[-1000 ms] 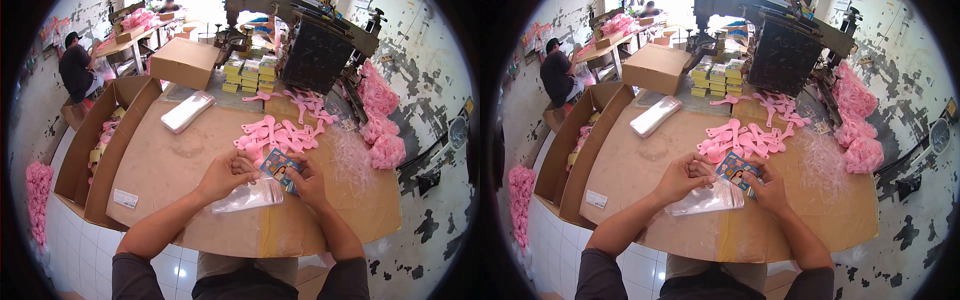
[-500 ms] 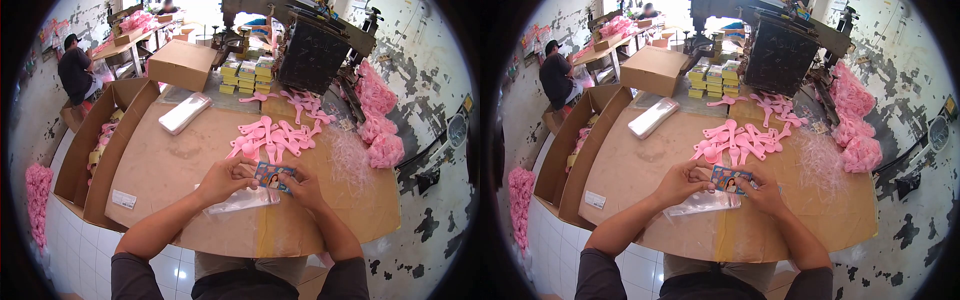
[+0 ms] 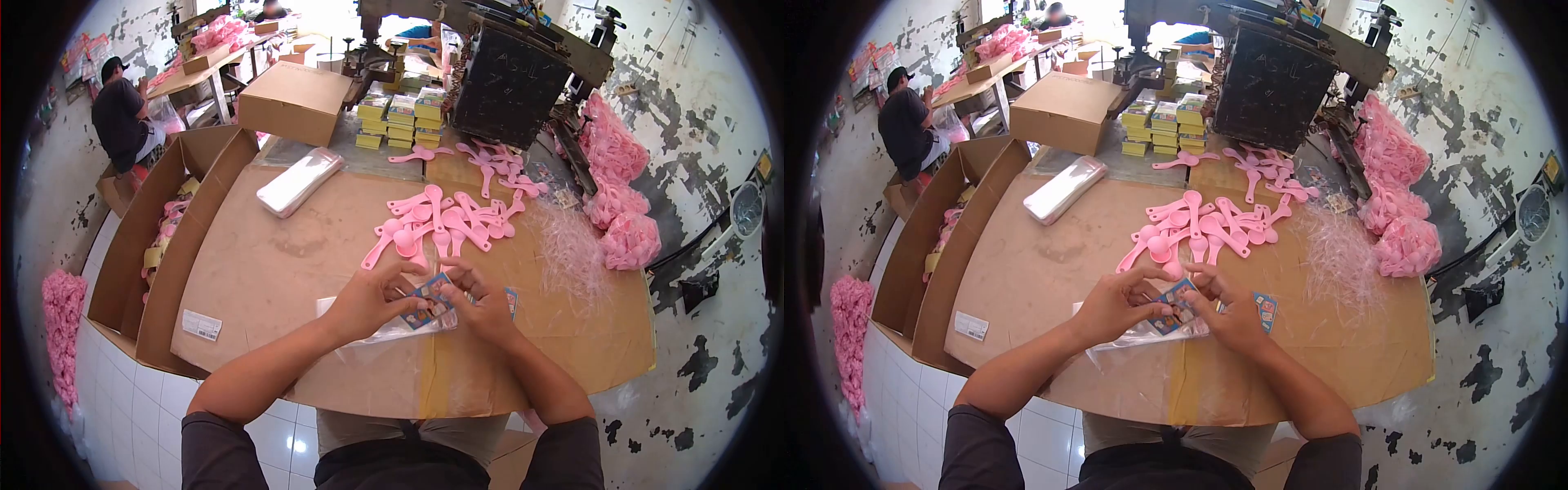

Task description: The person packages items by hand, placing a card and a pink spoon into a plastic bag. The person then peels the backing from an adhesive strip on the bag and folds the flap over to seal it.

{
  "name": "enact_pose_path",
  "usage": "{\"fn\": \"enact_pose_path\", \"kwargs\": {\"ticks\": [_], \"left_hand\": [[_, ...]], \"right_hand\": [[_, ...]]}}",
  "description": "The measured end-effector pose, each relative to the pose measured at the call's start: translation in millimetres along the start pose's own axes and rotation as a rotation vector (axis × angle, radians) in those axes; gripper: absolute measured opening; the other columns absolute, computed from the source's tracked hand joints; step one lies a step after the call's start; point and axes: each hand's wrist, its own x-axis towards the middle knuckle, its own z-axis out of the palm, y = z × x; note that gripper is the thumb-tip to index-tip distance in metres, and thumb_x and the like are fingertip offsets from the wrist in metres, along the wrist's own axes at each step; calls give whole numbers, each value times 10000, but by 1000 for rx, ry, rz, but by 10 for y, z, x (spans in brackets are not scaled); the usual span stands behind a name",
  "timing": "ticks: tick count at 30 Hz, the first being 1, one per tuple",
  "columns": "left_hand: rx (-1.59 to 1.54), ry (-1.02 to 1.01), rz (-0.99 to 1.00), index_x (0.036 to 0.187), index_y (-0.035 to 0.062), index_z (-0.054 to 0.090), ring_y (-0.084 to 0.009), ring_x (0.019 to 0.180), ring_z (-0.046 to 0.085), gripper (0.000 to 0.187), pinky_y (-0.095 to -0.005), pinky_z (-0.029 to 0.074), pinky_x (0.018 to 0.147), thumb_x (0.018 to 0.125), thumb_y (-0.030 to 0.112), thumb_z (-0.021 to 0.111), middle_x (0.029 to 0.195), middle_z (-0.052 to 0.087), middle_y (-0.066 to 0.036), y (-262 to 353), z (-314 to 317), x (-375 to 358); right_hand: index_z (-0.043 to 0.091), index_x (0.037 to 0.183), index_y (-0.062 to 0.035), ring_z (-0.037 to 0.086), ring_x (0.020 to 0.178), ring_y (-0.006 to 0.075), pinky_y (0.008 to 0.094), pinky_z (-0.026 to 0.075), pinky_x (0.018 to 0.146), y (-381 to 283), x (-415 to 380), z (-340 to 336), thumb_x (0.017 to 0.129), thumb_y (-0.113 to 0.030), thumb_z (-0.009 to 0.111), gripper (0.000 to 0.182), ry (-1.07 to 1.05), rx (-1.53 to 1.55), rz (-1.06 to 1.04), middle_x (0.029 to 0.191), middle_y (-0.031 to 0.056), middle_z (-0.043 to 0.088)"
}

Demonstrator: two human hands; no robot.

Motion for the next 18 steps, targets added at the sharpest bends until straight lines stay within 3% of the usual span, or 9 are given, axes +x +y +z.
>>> {"fn": "enact_pose_path", "kwargs": {"ticks": [1, 7, 10, 13, 18], "left_hand": [[-7, 18, -3, 1338, 9, 581, -146, 911, 742, 450, -281, 613, 799, 923, 13, 756, 1003, 766, -145, 22, -5, 8], [-160, 132, 24, 1292, -14, 591, -170, 920, 754, 401, -276, 611, 761, 932, 48, 758, 989, 756, -137, -43, -10, 46], [-85, 120, 40, 1298, -47, 559, -167, 916, 751, 414, -273, 629, 787, 934, 15, 746, 1039, 750, -167, -51, -21, 48], [-163, 150, 33, 1274, -45, 563, -150, 892, 746, 375, -263, 624, 763, 947, 20, 733, 1026, 750, -150, -47, 3, 46], [-118, 203, 62, 1238, -42, 578, -111, 827, 717, 345, -242, 595, 699, 950, 55, 741, 1027, 736, -120, -60, 26, 54]], "right_hand": [[639, 1299, -9, 638, 912, 106, 287, 528, 790, 16, 8, -15, 957, -93, 719, 361, 49, 61, 6, 1105, 62, 703], [594, 1309, 6, 654, 855, 104, 259, 514, 721, -86, -32, 15, 945, -92, 741, 405, -102, -455, -226, 1059, 61, 709], [621, 1272, -2, 654, 862, 103, 249, 503, 680, -60, -34, 156, 920, -81, 766, 388, 76, -157, -124, 1046, 54, 700], [659, 1246, -13, 649, 858, 95, 245, 499, 655, -58, -8, 127, 899, -75, 786, 375, 109, -39, -101, 1052, 44, 684], [670, 1246, -26, 642, 832, 82, 244, 496, 649, -66, -26, 90, 907, -66, 775, 356, -72, -388, -231, 994, 21, 688]]}}
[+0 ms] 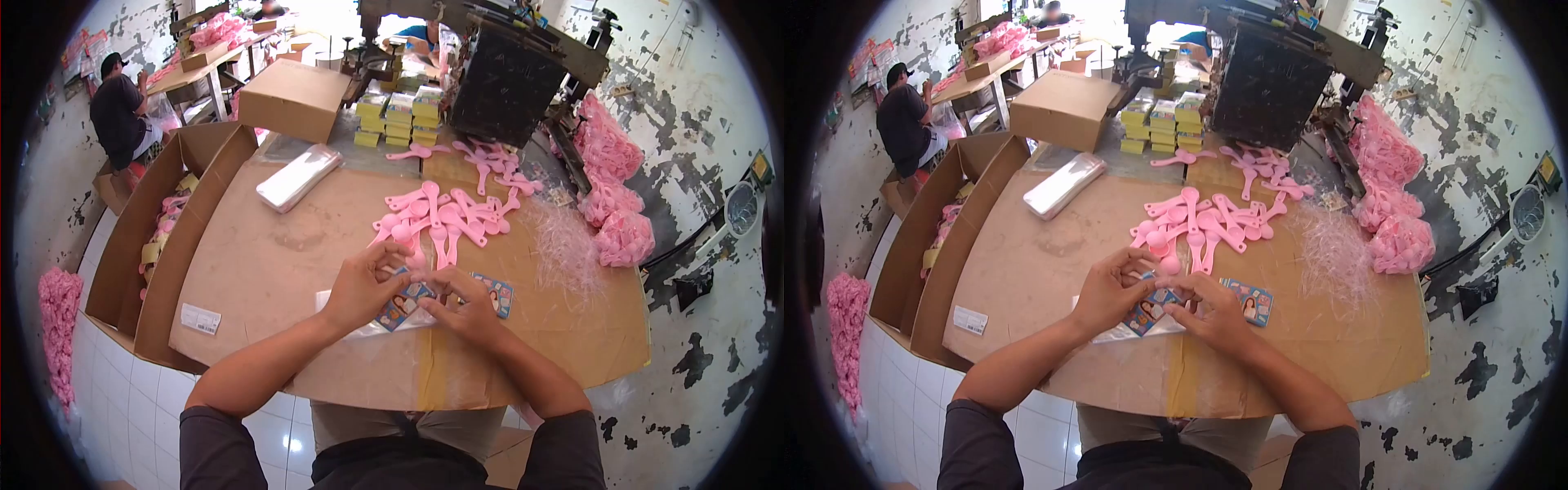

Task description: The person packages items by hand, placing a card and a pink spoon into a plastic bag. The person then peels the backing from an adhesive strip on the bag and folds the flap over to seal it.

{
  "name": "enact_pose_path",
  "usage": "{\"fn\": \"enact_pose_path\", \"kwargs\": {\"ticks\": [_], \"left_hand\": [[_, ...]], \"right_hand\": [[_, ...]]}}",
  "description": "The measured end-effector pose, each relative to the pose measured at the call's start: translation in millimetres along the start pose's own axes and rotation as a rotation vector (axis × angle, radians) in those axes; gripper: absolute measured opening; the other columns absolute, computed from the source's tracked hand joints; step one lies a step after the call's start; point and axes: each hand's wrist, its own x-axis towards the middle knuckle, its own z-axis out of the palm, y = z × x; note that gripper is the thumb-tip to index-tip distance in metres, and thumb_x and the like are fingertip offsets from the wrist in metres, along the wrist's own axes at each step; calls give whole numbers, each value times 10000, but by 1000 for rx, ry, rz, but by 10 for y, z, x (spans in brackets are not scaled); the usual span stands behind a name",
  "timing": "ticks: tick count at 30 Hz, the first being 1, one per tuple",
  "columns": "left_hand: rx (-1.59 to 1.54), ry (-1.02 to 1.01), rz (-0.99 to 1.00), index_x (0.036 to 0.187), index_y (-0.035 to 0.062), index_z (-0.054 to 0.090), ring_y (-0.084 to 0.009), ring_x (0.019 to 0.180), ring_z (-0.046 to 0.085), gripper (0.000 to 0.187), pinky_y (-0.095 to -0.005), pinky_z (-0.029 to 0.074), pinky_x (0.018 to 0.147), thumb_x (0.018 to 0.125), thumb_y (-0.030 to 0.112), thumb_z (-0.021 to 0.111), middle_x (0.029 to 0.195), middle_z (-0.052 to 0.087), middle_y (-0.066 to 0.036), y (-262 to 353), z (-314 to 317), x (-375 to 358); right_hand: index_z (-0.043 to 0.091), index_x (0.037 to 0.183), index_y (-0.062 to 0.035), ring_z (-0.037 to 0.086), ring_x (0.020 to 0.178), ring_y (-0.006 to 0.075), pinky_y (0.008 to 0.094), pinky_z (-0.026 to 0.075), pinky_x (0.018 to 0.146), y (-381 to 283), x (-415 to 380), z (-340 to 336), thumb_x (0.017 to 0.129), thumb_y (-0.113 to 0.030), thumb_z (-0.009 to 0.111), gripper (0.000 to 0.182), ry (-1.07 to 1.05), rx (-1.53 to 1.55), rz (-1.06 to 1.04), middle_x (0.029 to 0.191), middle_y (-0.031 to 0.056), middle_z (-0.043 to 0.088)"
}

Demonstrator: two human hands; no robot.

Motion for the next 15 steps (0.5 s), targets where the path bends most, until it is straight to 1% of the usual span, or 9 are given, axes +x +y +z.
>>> {"fn": "enact_pose_path", "kwargs": {"ticks": [1, 4, 7, 8, 10, 11, 13, 14, 15], "left_hand": [[9, 21, 24, 1228, -41, 586, -100, 811, 707, 345, -238, 584, 674, 946, 71, 752, 1022, 733, -109, -36, 4, -16], [-83, 0, -10, 1239, -47, 585, -101, 811, 703, 340, -240, 584, 672, 953, 60, 738, 1064, 724, -108, -45, 19, -1], [-88, -118, 26, 1270, -52, 580, -111, 852, 708, 359, -253, 594, 717, 956, 44, 726, 1042, 729, -83, -106, -4, 31], [-111, -167, -104, 1288, -59, 589, -115, 916, 710, 364, -260, 596, 797, 963, 44, 716, 1046, 737, -79, -84, -39, 21], [12, -212, -226, 1287, -60, 600, -109, 952, 707, 349, -259, 591, 821, 973, 49, 705, 1053, 743, -86, 18, -64, -8], [79, -237, -280, 1287, -60, 605, -106, 970, 706, 342, -258, 588, 833, 978, 51, 700, 1056, 747, -90, 52, -76, 10], [56, -209, -137, 1282, -55, 615, -91, 956, 703, 317, -244, 582, 808, 992, 56, 682, 1064, 748, -91, -103, -77, 33], [42, -191, -66, 1279, -52, 620, -84, 949, 702, 305, -236, 579, 796, 999, 58, 673, 1069, 748, -91, -167, -81, 50], [22, -161, -114, 1280, -51, 620, -82, 947, 701, 302, -233, 577, 788, 1004, 62, 667, 1066, 749, -86, -127, -84, 60]], "right_hand": [[673, 1243, -28, 639, 826, 82, 243, 494, 650, -16, -17, 27, 910, -64, 771, 349, -34, -37, 3, 992, 19, 689], [699, 1214, -52, 630, 816, 82, 248, 488, 645, 120, -34, 69, 912, -56, 763, 309, 28, 199, 161, 983, 23, 681], [700, 1176, -27, 642, 917, 121, 279, 508, 754, 218, -59, 25, 907, 22, 704, 274, 125, 345, 255, 1058, 52, 690], [703, 1158, -23, 648, 935, 137, 289, 511, 767, 216, -67, -23, 908, 16, 701, 253, 90, 246, 199, 1055, 66, 690], [709, 1120, -13, 659, 972, 169, 309, 515, 793, 166, -67, -120, 909, 5, 694, 212, 25, 52, 84, 1050, 93, 691], [704, 1146, -12, 657, 974, 186, 322, 517, 810, 156, -48, -175, 923, -29, 695, 223, -41, 21, 1, 1055, 100, 683], [694, 1197, -10, 652, 979, 219, 349, 521, 842, 159, 28, -304, 952, -96, 697, 259, -175, -47, -171, 1064, 113, 667], [690, 1200, -11, 644, 1019, 243, 369, 514, 874, 223, 75, -390, 951, -101, 689, 265, -109, -79, -134, 1089, 121, 660], [687, 1203, -12, 636, 1059, 267, 389, 507, 906, 332, 100, -484, 949, -106, 681, 271, -45, -108, -93, 1114, 129, 654]]}}
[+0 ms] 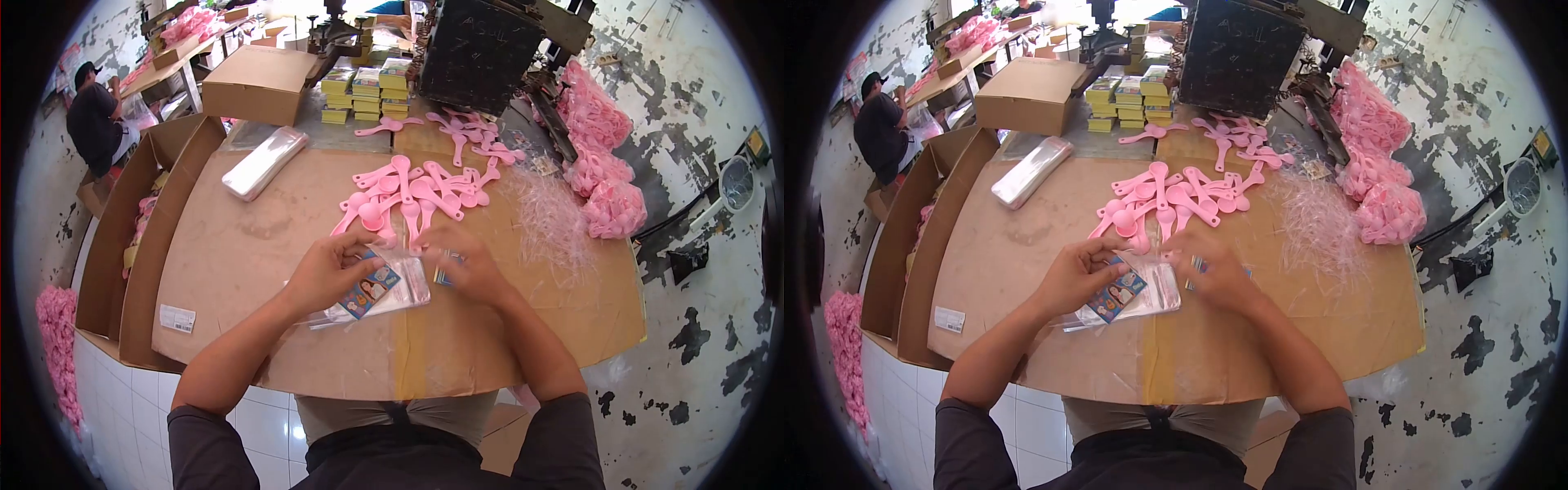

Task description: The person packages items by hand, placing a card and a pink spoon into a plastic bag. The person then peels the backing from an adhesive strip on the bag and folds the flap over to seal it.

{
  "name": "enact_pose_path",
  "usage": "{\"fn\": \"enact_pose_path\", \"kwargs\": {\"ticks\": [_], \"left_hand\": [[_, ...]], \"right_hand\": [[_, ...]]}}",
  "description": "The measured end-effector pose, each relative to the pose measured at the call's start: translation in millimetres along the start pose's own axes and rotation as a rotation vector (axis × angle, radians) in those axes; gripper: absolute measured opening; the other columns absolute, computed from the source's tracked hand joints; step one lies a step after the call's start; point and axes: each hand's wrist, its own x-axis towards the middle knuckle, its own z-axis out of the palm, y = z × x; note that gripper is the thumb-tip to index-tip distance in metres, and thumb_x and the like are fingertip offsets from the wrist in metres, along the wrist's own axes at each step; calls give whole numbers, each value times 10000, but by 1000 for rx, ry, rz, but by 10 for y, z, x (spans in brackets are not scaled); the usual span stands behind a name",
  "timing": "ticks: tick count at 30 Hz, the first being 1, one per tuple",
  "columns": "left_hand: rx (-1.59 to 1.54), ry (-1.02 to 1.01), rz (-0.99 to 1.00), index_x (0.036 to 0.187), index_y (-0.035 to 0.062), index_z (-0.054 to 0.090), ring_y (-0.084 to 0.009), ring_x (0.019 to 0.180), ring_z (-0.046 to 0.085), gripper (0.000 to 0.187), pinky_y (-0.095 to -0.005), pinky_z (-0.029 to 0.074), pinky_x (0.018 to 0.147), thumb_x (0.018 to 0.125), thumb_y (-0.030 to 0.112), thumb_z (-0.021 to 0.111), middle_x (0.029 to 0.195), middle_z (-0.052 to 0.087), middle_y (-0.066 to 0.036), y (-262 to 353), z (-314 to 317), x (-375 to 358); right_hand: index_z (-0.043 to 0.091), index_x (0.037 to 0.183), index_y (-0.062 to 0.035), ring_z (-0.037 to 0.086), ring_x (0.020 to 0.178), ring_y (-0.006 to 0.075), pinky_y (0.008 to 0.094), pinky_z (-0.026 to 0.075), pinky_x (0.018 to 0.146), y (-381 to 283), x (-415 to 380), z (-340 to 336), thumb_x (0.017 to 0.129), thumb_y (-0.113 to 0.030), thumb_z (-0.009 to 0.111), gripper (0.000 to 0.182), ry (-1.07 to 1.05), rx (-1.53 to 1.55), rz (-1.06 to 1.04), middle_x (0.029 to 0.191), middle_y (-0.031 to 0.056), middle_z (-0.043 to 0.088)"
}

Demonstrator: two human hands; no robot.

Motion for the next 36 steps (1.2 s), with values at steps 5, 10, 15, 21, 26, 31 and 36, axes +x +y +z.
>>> {"fn": "enact_pose_path", "kwargs": {"ticks": [5, 10, 15, 21, 26, 31, 36], "left_hand": [[18, 77, -141, 1300, -66, 592, -73, 920, 699, 327, -211, 563, 748, 1018, 85, 659, 1071, 751, -72, 213, -99, 10], [-190, 71, -63, 1332, -50, 538, -83, 922, 706, 377, -217, 567, 761, 1006, 81, 674, 1080, 746, -84, 119, -116, 37], [-188, 55, -10, 1328, -56, 530, -102, 964, 708, 374, -238, 582, 821, 1007, 75, 671, 1112, 737, -97, 137, -135, 21], [-208, 89, -8, 1326, -54, 548, -102, 980, 705, 368, -244, 584, 843, 1004, 71, 677, 1138, 729, -90, 138, -110, 22], [-197, 117, 23, 1326, -46, 563, -92, 978, 701, 361, -239, 583, 839, 1005, 71, 679, 1119, 735, -88, 159, -89, 6], [-209, 88, 16, 1328, -42, 586, -76, 955, 695, 357, -231, 583, 798, 1001, 66, 681, 1098, 741, -79, 152, -99, 3], [-107, 43, -67, 1348, -31, 604, -70, 941, 692, 366, -222, 578, 772, 1010, 88, 676, 1090, 748, -79, 232, -102, -29]], "right_hand": [[664, 1213, -11, 614, 1113, 346, 447, 498, 949, 354, 124, -207, 915, -92, 664, 309, 97, -515, 126, 1166, 158, 624], [665, 1183, -10, 615, 1046, 364, 459, 505, 913, 526, 175, -78, 896, -92, 673, 298, 147, -646, 150, 1104, 158, 609], [697, 1116, -8, 636, 956, 317, 428, 517, 846, 242, 296, -301, 903, -91, 660, 232, 114, -371, 260, 1083, 150, 621], [722, 1052, -9, 599, 820, 189, 342, 480, 717, -381, 487, -540, 896, -40, 633, 183, -51, -234, 67, 896, 93, 628], [730, 1044, -26, 591, 797, 186, 340, 471, 697, -615, 697, -522, 897, -48, 628, 180, 5, -176, 28, 910, 80, 633], [715, 1021, -28, 631, 806, 270, 395, 497, 730, -622, 806, -533, 888, -72, 634, 162, -138, -207, -53, 940, 104, 650], [692, 956, -28, 622, 790, 272, 387, 497, 727, -464, 751, -456, 882, -97, 628, 119, -153, -349, -103, 914, 111, 632]]}}
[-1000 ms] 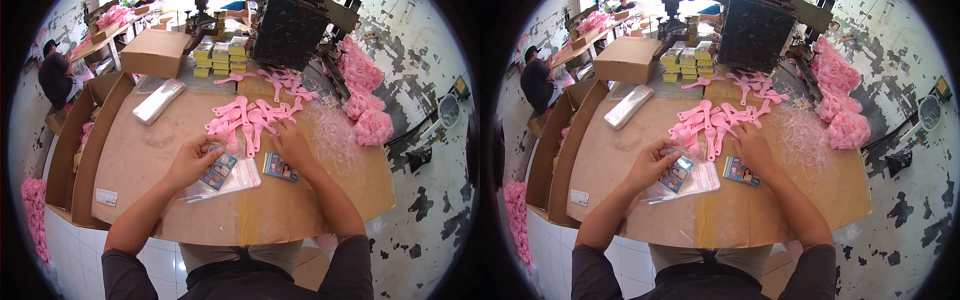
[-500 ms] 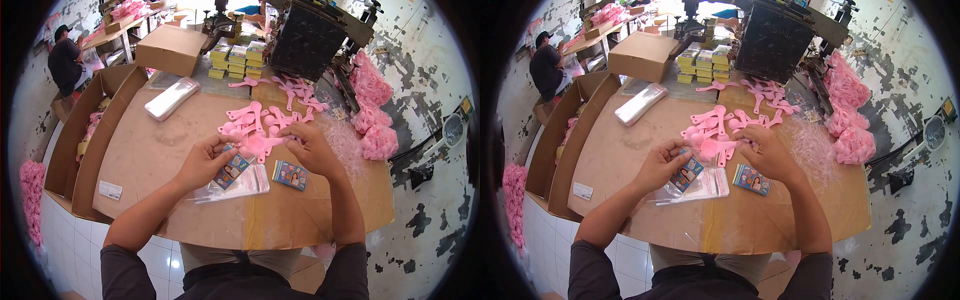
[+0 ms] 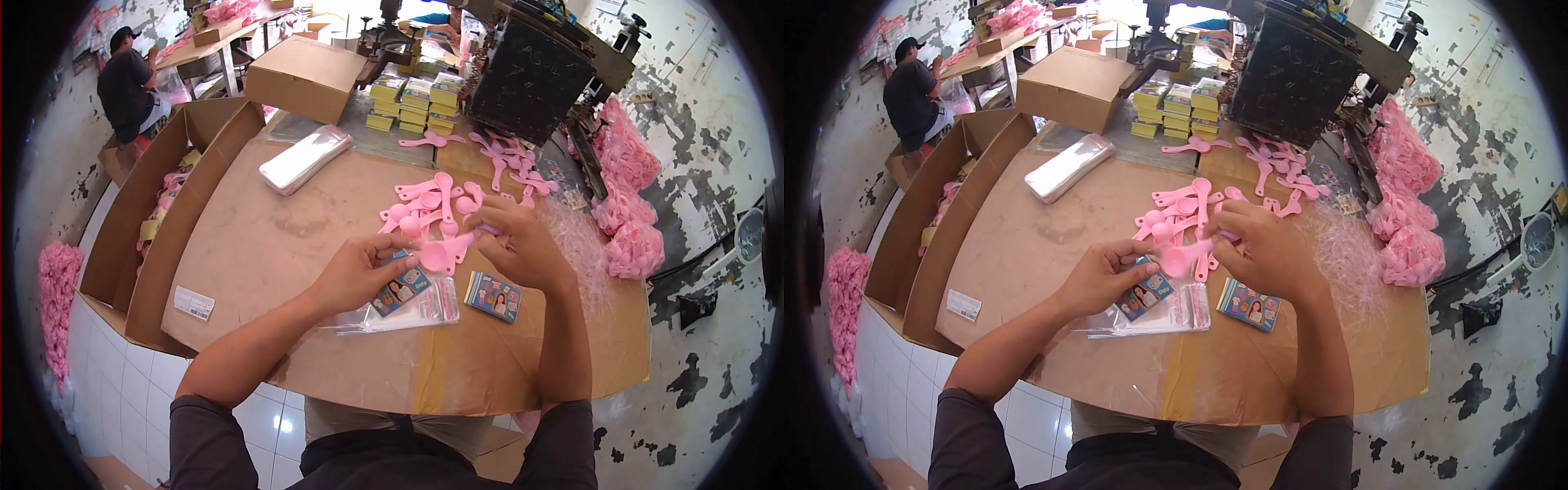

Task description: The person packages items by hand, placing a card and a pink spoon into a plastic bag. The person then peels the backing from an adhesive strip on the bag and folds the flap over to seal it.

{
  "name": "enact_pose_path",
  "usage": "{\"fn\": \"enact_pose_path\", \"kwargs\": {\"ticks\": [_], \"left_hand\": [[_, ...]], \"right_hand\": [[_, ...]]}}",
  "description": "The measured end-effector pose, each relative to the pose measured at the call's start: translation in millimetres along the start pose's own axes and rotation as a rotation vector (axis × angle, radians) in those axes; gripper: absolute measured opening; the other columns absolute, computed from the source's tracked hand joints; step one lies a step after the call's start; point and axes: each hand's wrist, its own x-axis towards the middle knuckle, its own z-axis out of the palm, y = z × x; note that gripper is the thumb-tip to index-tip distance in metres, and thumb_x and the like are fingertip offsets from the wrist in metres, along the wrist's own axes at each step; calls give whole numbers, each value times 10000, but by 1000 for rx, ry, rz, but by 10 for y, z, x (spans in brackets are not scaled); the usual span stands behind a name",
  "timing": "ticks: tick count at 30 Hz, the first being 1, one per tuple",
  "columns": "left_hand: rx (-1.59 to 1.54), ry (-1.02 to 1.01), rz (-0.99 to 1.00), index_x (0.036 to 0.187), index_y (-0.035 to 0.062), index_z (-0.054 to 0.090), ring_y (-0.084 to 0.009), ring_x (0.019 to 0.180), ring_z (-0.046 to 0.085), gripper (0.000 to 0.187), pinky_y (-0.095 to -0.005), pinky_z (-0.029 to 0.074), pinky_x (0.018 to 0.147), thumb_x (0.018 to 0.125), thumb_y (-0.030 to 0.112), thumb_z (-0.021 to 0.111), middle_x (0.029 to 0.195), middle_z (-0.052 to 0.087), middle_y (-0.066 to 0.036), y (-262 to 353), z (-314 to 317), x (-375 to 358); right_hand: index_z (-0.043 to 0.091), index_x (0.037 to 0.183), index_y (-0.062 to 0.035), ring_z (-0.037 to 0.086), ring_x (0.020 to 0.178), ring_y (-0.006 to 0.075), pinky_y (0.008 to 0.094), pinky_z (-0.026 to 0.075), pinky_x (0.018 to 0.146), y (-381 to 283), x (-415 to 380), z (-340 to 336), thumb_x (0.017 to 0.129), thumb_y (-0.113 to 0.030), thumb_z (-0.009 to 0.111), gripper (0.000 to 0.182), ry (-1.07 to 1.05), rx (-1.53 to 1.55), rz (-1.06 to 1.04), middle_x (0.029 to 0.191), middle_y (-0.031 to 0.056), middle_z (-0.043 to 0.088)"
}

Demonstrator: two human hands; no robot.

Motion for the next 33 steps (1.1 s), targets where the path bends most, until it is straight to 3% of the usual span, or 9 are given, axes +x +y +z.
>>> {"fn": "enact_pose_path", "kwargs": {"ticks": [7, 10, 13, 16, 19, 25, 28, 31, 33], "left_hand": [[-13, -61, -27, 1313, -34, 643, -81, 986, 688, 320, -250, 575, 832, 1028, 111, 656, 1104, 752, -80, 16, 34, -12], [-13, -76, -4, 1315, -29, 644, -82, 995, 689, 320, -249, 575, 841, 1028, 111, 654, 1120, 749, -84, -40, 23, 9], [-62, -76, 18, 1311, -24, 648, -78, 983, 686, 320, -248, 571, 826, 1027, 122, 661, 1107, 746, -77, -85, 40, 22], [-55, -89, 22, 1356, -4, 624, -78, 1010, 682, 354, -255, 564, 860, 1026, 120, 661, 1150, 739, -72, -181, 17, 43], [-67, -151, 6, 1374, 3, 609, -90, 1042, 681, 369, -261, 554, 894, 1027, 116, 658, 1169, 736, -73, -180, 9, 23], [-184, -249, -15, 1351, 6, 607, -107, 1005, 692, 336, -267, 555, 861, 1039, 128, 642, 1130, 743, -85, -129, 67, -21], [-244, -242, -5, 1340, 4, 606, -75, 985, 673, 324, -246, 543, 838, 1047, 141, 633, 1117, 731, -45, -62, 54, -28], [-208, -209, 53, 1345, 11, 603, -58, 947, 669, 325, -233, 546, 803, 1053, 152, 624, 1103, 729, -24, -86, 36, -11], [-217, -216, 11, 1350, 19, 600, -55, 931, 671, 327, -233, 551, 795, 1057, 164, 619, 1108, 728, -24, -87, 16, -11]], "right_hand": [[681, 944, -26, 605, 790, 263, 375, 504, 727, -18, 9, 29, 864, -88, 624, 116, 55, 121, 4, 866, 116, 584], [675, 943, -21, 599, 780, 259, 375, 503, 715, -44, -14, 76, 881, -69, 611, 101, -34, 107, -71, 853, 107, 558], [670, 1084, -29, 620, 931, 277, 390, 511, 852, -99, -12, 122, 952, -115, 571, 186, -55, 216, 61, 996, 126, 606], [613, 1300, -37, 579, 1203, 290, 409, 438, 1063, -180, 22, 373, 1032, -191, 506, 327, 99, 381, -22, 1250, 146, 615], [504, 1455, -23, 439, 1414, 283, 414, 310, 1194, -205, -2, 439, 1073, -263, 446, 455, -41, 867, 26, 1459, 151, 533], [464, 1496, -5, 384, 1467, 278, 433, 269, 1218, -146, -2, 365, 1090, -341, 390, 532, -160, 815, 49, 1528, 146, 479], [438, 1513, 0, 400, 1459, 288, 441, 268, 1219, -229, -18, 515, 1060, -425, 443, 621, -154, 980, -6, 1544, 159, 459], [409, 1529, -8, 413, 1449, 292, 437, 280, 1215, -287, -55, 656, 1009, -494, 512, 719, -269, 1402, 51, 1556, 174, 434], [382, 1540, -13, 396, 1463, 299, 438, 282, 1215, -243, 24, 519, 959, -563, 555, 819, -225, 1408, 22, 1566, 184, 412]]}}
